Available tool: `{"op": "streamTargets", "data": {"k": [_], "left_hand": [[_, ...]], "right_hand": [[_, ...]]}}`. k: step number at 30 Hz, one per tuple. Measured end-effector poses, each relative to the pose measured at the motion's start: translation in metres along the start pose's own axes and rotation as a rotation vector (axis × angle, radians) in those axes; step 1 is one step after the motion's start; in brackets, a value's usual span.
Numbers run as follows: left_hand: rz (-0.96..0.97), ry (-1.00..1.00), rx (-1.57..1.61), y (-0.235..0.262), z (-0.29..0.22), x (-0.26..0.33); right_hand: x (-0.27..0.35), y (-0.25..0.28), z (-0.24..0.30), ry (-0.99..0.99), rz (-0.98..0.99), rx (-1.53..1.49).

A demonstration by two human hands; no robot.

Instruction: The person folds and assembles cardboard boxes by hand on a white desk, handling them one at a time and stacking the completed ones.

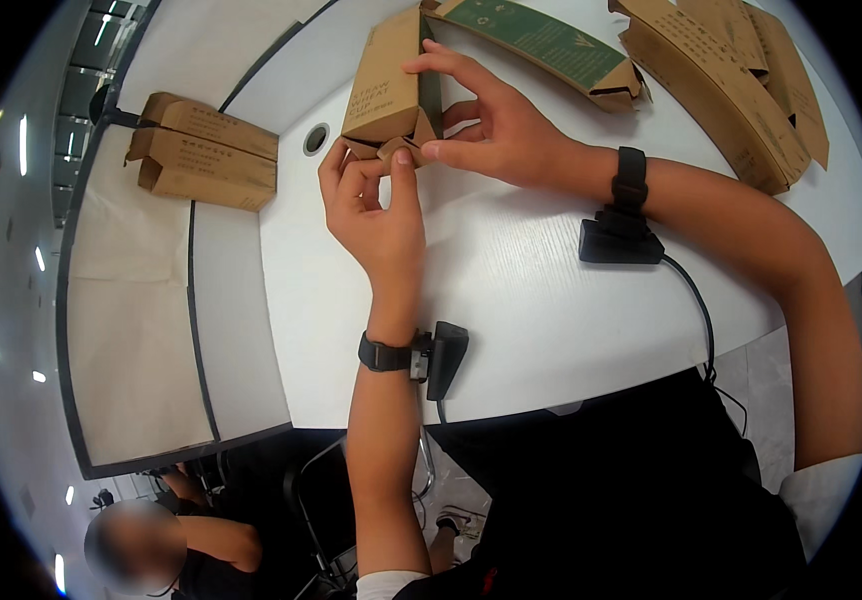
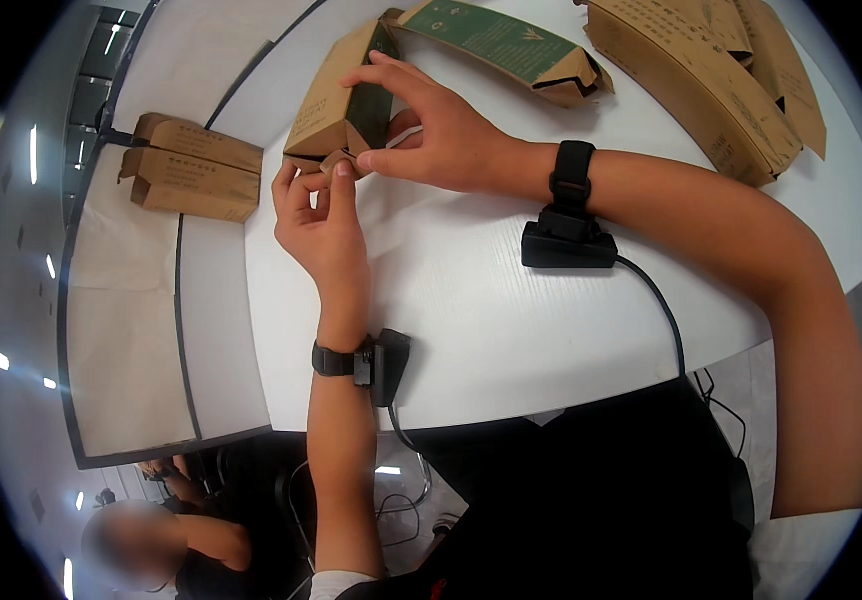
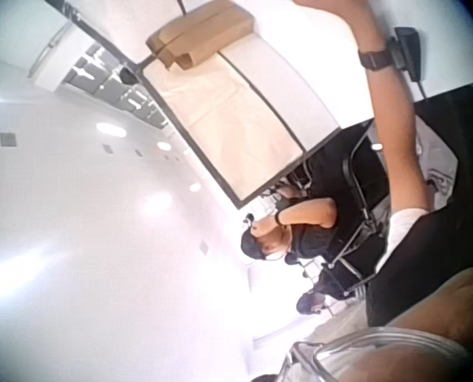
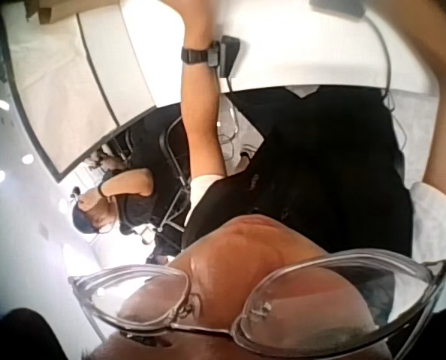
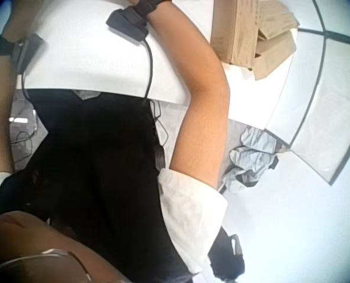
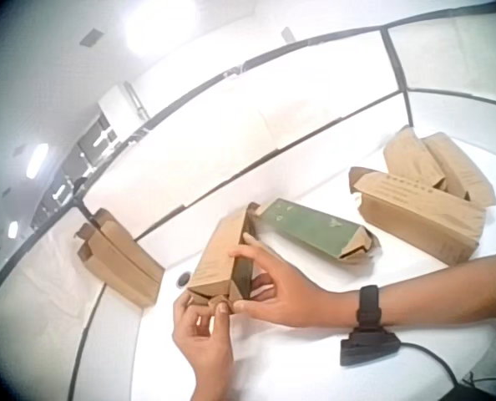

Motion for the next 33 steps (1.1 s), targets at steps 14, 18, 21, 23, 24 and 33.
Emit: {"op": "streamTargets", "data": {"k": [14,18,21,23,24,33], "left_hand": [[-0.197,-0.101,-0.046,0.002,-0.017,0.003],[-0.17,-0.201,-0.174,0.005,-0.013,0.001],[-0.181,-0.23,-0.124,0.003,-0.009,0.002],[-0.196,-0.238,-0.054,0.005,-0.009,0.002],[-0.145,-0.222,-0.085,0.005,-0.01,0.002],[0.131,-0.22,-0.179,-0.004,-0.006,-0.005]], "right_hand": [[-0.001,-0.002,-0.003,-0.009,0.03,-0.081],[-0.002,-0.001,-0.007,0.049,0.032,-0.052],[-0.001,-0.004,-0.006,0.024,0.064,-0.111],[0.0,-0.006,-0.012,-0.117,0.081,-0.151],[0.0,-0.007,-0.014,-0.116,0.081,-0.154],[0.0,-0.009,-0.012,-0.004,0.117,-0.07]]}}
Point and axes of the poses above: each hand's wrist, its own x-axis away from the middle knuckle, its own y-axis out of the back of the hand, z = x × y, the point moved 5 cm from there along -x, towards the middle knuckle, and after that the axes turned 13 degrees about -x, right-handed, at the moved point
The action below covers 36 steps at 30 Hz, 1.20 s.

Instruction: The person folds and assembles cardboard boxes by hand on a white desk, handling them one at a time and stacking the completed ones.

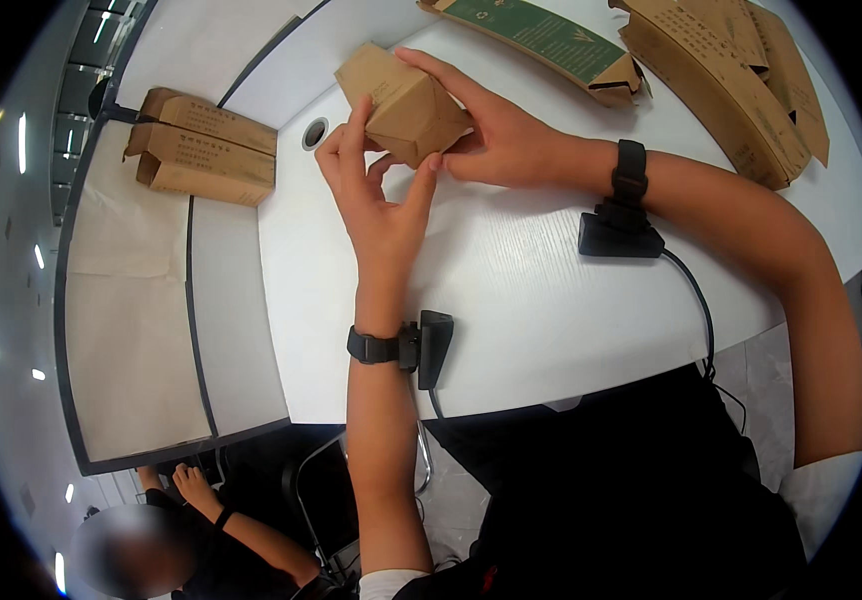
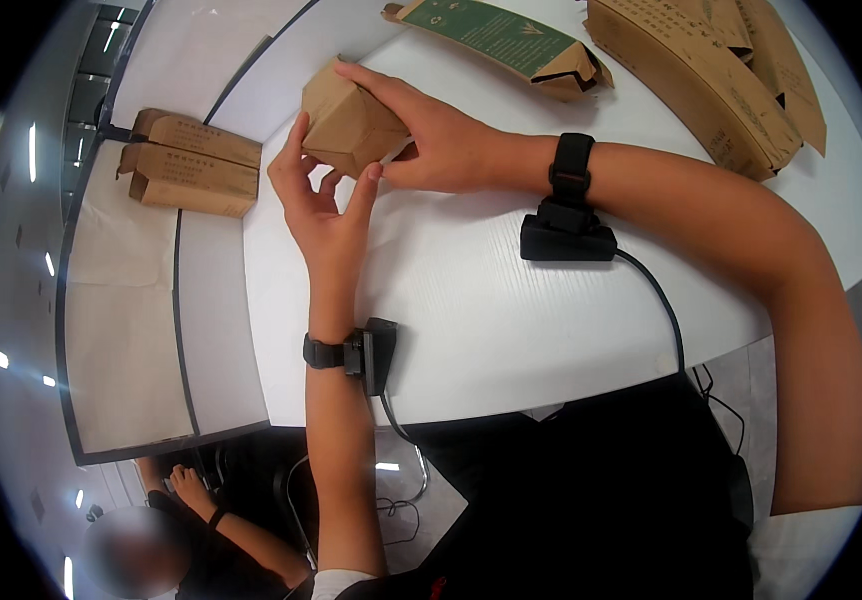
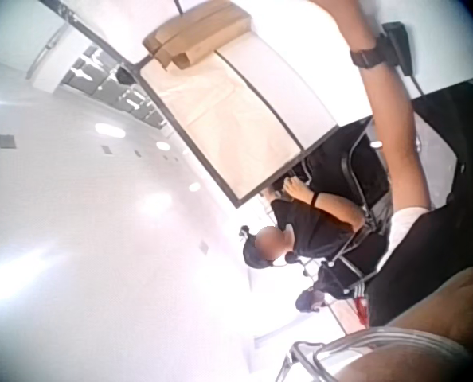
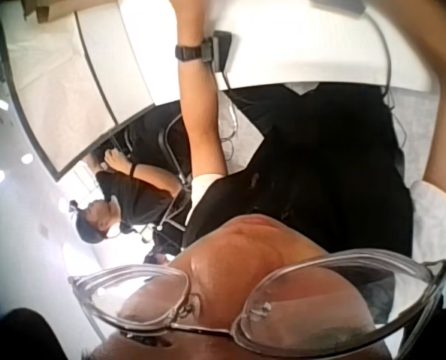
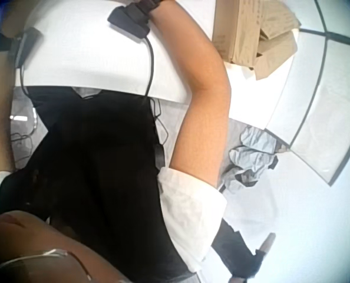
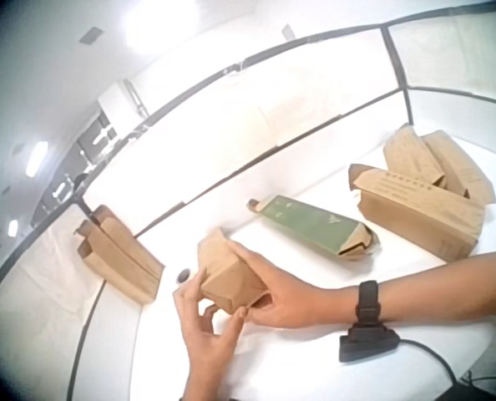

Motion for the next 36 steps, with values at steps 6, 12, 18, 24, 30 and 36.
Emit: {"op": "streamTargets", "data": {"k": [6,12,18,24,30,36], "left_hand": [[0.028,0.047,0.002,-0.001,0.0,0.001],[0.022,-0.004,0.023,0.001,-0.007,0.002],[0.027,-0.013,0.018,0.001,0.002,0.002],[-0.135,0.342,0.239,0.009,0.026,0.002],[-0.004,0.316,0.17,-0.001,0.018,0.003],[-0.015,0.415,0.412,0.001,0.018,0.006]], "right_hand": [[-0.001,0.004,-0.005,-0.012,0.032,-0.01],[0.005,0.0,0.0,-0.445,-0.479,-0.65],[-0.002,0.011,-0.017,-0.38,-0.23,-0.574],[0.0,0.006,0.003,0.026,0.006,0.11],[0.002,0.012,-0.002,0.022,-0.035,0.207],[0.002,0.011,0.002,0.048,-0.055,0.168]]}}
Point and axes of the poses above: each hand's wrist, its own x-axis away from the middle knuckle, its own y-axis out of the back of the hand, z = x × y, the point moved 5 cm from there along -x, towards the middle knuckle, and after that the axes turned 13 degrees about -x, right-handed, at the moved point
